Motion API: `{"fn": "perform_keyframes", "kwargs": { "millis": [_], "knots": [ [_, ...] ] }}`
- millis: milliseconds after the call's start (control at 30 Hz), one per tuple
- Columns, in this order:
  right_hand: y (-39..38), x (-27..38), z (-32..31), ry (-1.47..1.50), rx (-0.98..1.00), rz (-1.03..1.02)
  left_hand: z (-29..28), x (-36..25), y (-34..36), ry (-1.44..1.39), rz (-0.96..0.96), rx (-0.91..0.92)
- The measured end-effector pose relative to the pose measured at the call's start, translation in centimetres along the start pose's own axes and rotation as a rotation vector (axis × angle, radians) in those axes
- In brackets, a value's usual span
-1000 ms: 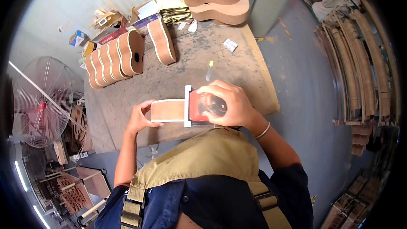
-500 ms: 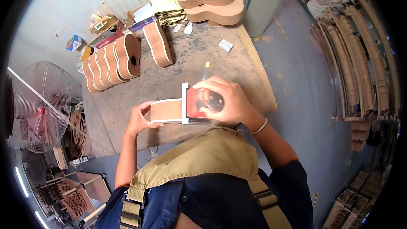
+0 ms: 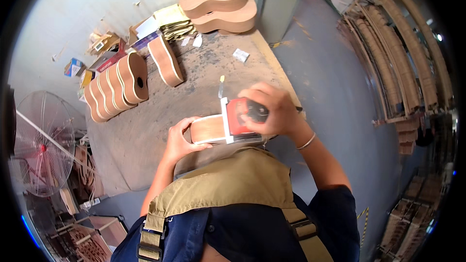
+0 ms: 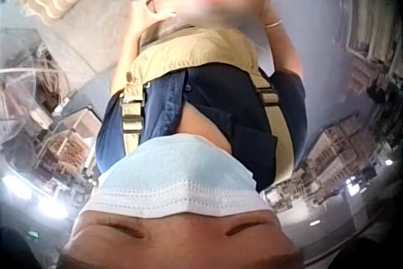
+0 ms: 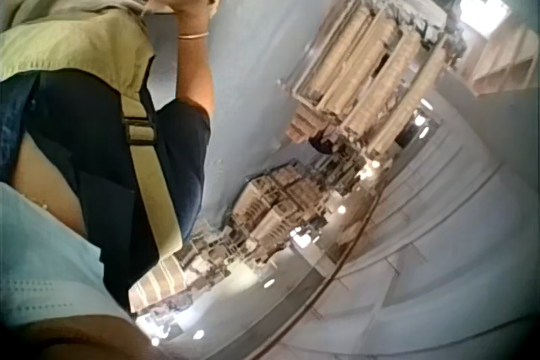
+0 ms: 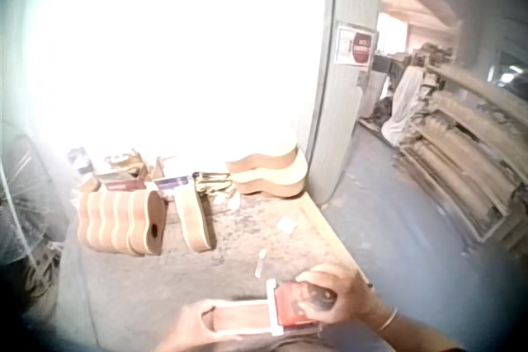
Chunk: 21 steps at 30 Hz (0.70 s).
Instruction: The person uses an electric sander to smooth the edges and surfaces of a wooden guitar body. They flip the guitar body over to sand different sides and move it around the workbench to access various areas.
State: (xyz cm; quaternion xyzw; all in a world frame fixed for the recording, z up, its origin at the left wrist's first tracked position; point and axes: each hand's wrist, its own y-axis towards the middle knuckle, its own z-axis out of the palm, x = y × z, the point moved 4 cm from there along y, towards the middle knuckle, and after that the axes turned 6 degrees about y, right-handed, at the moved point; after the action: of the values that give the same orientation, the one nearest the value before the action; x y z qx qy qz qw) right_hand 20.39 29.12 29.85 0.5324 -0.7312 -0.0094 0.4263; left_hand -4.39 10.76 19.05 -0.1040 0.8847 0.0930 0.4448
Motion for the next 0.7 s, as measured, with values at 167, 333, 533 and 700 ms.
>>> {"fn": "perform_keyframes", "kwargs": {
  "millis": [167, 333, 533, 700],
  "knots": [
    [4.0, 5.8, 2.3, -0.049, 0.153, -0.125, 3.5, -2.9, 1.0, 0.077, -0.168, 0.037],
    [2.7, 2.3, 0.6, 0.035, 0.103, -0.014, 2.5, -1.5, -0.1, -0.032, -0.086, -0.070],
    [4.3, 4.8, 2.3, -0.022, 0.105, -0.136, 3.6, -1.6, 0.4, 0.059, -0.142, -0.012],
    [4.0, 1.3, 1.3, 0.097, 0.093, -0.049, 1.6, -0.9, -0.4, -0.011, -0.067, -0.084]
  ]
}}
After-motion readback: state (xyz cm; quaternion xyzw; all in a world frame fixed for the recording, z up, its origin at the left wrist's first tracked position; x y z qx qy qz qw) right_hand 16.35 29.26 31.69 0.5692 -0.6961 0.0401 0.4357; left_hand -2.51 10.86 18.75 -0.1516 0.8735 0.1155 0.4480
